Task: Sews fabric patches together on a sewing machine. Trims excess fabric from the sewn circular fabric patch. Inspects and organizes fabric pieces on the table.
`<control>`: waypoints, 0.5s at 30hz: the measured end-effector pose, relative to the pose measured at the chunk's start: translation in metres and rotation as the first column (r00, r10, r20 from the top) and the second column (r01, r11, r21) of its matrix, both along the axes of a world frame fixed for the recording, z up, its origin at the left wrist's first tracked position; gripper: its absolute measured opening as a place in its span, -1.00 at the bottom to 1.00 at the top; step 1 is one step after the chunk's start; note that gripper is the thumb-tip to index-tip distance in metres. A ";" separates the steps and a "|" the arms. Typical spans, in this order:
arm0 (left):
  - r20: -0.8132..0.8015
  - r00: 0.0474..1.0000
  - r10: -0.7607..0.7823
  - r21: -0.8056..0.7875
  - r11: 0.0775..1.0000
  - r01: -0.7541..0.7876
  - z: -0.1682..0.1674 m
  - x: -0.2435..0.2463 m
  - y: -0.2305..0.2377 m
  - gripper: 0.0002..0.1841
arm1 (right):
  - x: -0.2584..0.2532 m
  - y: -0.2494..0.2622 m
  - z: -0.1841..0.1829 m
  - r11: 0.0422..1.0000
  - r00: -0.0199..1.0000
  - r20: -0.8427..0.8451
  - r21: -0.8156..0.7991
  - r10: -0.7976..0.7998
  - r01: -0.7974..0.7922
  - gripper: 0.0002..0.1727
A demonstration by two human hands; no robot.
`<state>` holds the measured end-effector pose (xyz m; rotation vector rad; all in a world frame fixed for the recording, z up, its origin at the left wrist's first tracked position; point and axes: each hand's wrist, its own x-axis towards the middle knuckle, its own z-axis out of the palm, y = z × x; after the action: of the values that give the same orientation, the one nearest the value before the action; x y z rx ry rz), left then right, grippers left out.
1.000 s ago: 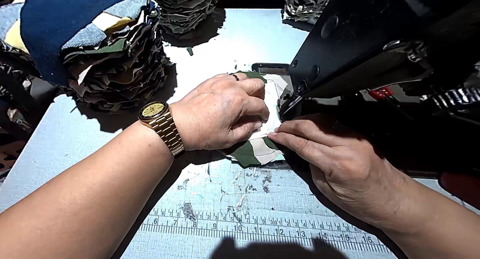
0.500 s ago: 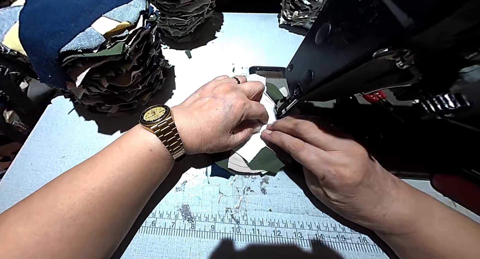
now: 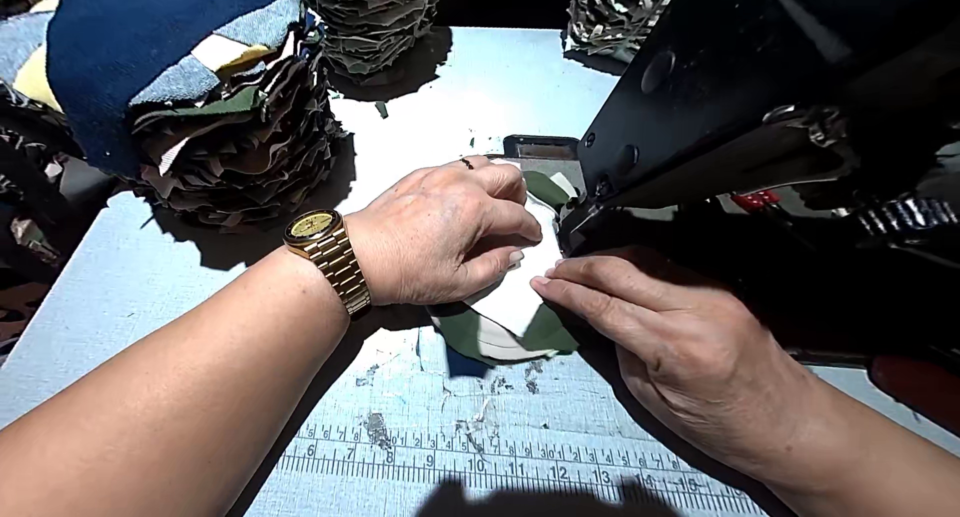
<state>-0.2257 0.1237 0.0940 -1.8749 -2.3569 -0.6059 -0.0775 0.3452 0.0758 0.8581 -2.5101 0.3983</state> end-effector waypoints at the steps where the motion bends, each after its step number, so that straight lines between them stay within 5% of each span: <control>1: -0.009 1.000 0.006 -0.005 1.000 -0.006 0.001 0.001 -0.001 -0.63 | 0.000 0.002 0.000 1.000 1.000 0.003 0.000 -0.004 0.004 -0.56; 15: -0.107 0.994 -0.033 -0.038 0.999 0.029 0.005 0.011 -0.005 -0.63 | 0.000 0.018 0.000 0.999 0.999 0.046 -0.050 -0.020 0.022 -0.59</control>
<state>-0.2147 0.1185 0.0990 -1.9112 -2.2903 -0.4545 -0.0770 0.3634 0.0754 0.8113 -2.5374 0.4773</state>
